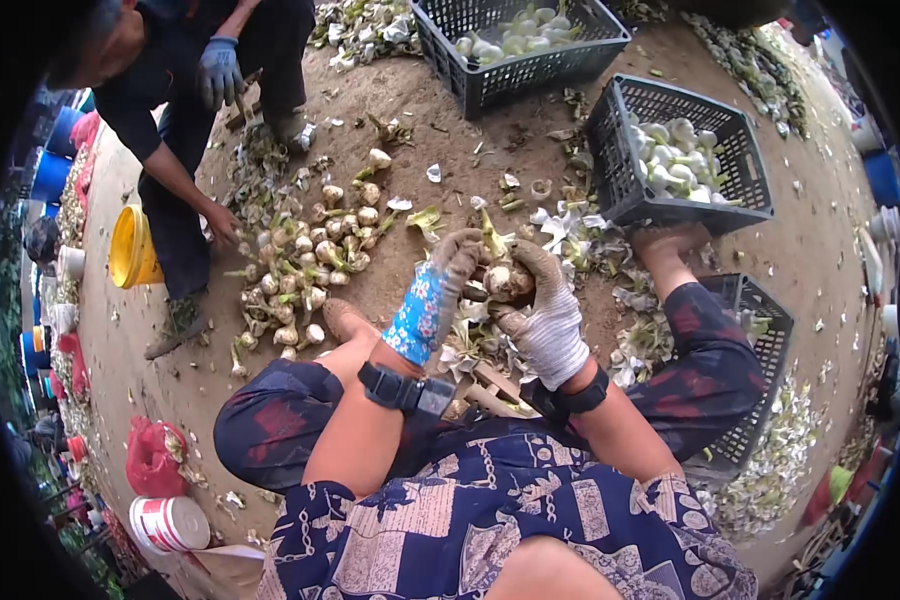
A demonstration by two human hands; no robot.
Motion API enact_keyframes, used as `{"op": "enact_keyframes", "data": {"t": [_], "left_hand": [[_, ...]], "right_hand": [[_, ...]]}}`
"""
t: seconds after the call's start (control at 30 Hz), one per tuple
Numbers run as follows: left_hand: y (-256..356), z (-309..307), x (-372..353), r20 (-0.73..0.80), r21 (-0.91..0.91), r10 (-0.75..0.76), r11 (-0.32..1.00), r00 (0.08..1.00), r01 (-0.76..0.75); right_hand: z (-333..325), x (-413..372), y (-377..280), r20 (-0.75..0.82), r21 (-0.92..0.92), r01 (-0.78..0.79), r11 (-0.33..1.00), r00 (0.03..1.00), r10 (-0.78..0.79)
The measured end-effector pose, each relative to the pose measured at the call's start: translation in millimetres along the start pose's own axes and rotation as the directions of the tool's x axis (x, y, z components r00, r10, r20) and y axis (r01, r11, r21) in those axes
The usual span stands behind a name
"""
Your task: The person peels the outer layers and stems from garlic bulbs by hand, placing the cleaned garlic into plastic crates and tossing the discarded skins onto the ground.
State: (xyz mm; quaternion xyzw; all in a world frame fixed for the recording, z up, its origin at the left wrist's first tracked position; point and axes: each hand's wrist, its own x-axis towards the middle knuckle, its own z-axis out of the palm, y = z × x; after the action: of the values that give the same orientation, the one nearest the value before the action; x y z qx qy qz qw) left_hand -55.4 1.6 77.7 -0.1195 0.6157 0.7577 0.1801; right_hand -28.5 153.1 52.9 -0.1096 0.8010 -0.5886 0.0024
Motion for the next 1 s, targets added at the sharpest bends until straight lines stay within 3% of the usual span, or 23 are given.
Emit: {"op": "enact_keyframes", "data": {"t": [0.03,0.07,0.1,0.13,0.17,0.2,0.23,0.27,0.3,0.33,0.37,0.4,0.47,0.5,0.53,0.67,0.8,0.83,0.87,0.9,0.93,0.97,1.0], "left_hand": [[-11.8,6.2,-5.0,0.05,-0.242,-0.014,0.97,0.999,0.026],[-61.4,-7.5,8.8,0.058,0.025,0.257,0.966,0.965,-0.258],[-45.6,7.2,-14.6,0.031,0.042,0.253,0.966,0.967,-0.254],[-30.1,20.2,-39.2,-0.002,0.062,0.25,0.967,0.968,-0.249],[-36.5,11.5,-42.8,-0.003,-0.071,0.198,0.978,0.98,-0.197],[-40.6,1.7,-46.7,-0.006,-0.041,0.18,0.983,0.984,-0.18],[-35.8,-2.3,-55.1,-0.018,0.071,0.239,0.969,0.971,-0.237],[-28.5,-4.6,-63.2,-0.022,0.176,0.299,0.941,0.954,-0.29],[-20.0,-9.9,-69.3,0.053,0.304,0.321,0.897,0.946,-0.321],[-14.9,-18.7,-70.0,0.21,0.623,0.427,0.635,0.88,-0.457],[-13.6,-19.8,-72.8,0.281,0.642,0.413,0.59,0.866,-0.49],[-13.6,-19.1,-76.0,0.353,0.655,0.39,0.547,0.851,-0.522],[-8.7,-12.8,-85.9,0.348,0.607,0.35,0.622,0.869,-0.494],[-1.0,-10.7,-91.7,0.319,0.654,0.394,0.566,0.862,-0.501],[3.1,-8.8,-95.8,0.26,0.567,0.342,0.703,0.903,-0.43],[-11.9,-18.9,-91.2,0.298,0.381,0.423,0.769,0.856,-0.513],[-10.0,-21.6,-100.4,0.239,-0.067,0.226,0.974,0.944,-0.216],[-12.9,-26.3,-98.5,0.23,-0.069,0.225,0.974,0.947,-0.215],[-19.1,-32.7,-95.3,0.334,-0.294,0.156,0.954,0.93,-0.055],[-24.3,-38.2,-92.9,0.444,-0.483,0.116,0.866,0.888,0.128],[-29.8,-37.7,-91.5,0.436,-0.485,0.116,0.866,0.892,0.125],[-35.6,-32.6,-90.1,0.326,-0.514,0.126,0.855,0.937,0.064],[-39.6,-28.5,-88.4,0.216,-0.535,0.131,0.845,0.968,0.005]], "right_hand": [[1.1,-3.5,-9.5,-0.078,-0.062,0.007,0.998,0.997,-0.012],[0.9,-6.5,-19.3,-0.155,-0.121,0.009,0.993,0.987,-0.028],[-0.6,-9.0,-32.5,-0.07,-0.027,0.035,0.999,0.997,-0.036],[-1.4,-12.2,-40.5,-0.027,-0.168,0.194,0.966,0.979,-0.201],[-4.0,-17.2,-39.8,0.034,-0.066,0.14,0.988,0.99,-0.138],[-7.3,-22.2,-38.1,0.106,0.031,0.079,0.996,0.991,-0.082],[-16.6,-28.0,-56.8,0.196,0.466,-0.266,0.844,0.961,0.195],[-22.4,-29.4,-55.6,0.147,0.51,-0.246,0.824,0.969,0.198],[-30.8,-25.7,-57.4,0.196,0.406,-0.304,0.862,0.95,0.243],[-37.8,-21.6,-62.0,0.235,0.289,-0.357,0.888,0.926,0.296],[-26.5,-24.8,-49.1,0.128,0.2,-0.113,0.973,0.988,0.088],[-19.6,-28.0,-47.6,0.119,0.086,-0.086,0.993,0.99,0.076],[-22.9,-29.1,-67.5,0.268,-0.009,-0.265,0.964,0.928,0.258],[-18.2,-33.3,-64.3,0.197,0.161,-0.24,0.957,0.958,0.207],[-20.8,-34.5,-69.2,0.19,0.136,-0.244,0.96,0.958,0.217],[-20.7,-39.1,-52.3,0.22,0.004,-0.165,0.986,0.962,0.16],[-20.5,-33.6,-71.8,0.291,-0.013,0.102,0.995,0.952,-0.093],[-14.2,-35.3,-79.1,0.304,0.271,-0.376,0.886,0.907,0.291],[-9.6,-34.2,-74.0,0.312,0.271,-0.379,0.885,0.904,0.291],[-4.0,-33.0,-64.5,0.259,0.115,-0.124,0.986,0.962,0.091],[0.0,-31.3,-59.7,0.239,-0.052,0.143,0.988,0.963,-0.127],[9.1,-31.0,-62.9,0.185,0.259,-0.364,0.895,0.928,0.324],[11.8,-29.3,-57.5,0.186,0.26,-0.367,0.893,0.927,0.327]]}}
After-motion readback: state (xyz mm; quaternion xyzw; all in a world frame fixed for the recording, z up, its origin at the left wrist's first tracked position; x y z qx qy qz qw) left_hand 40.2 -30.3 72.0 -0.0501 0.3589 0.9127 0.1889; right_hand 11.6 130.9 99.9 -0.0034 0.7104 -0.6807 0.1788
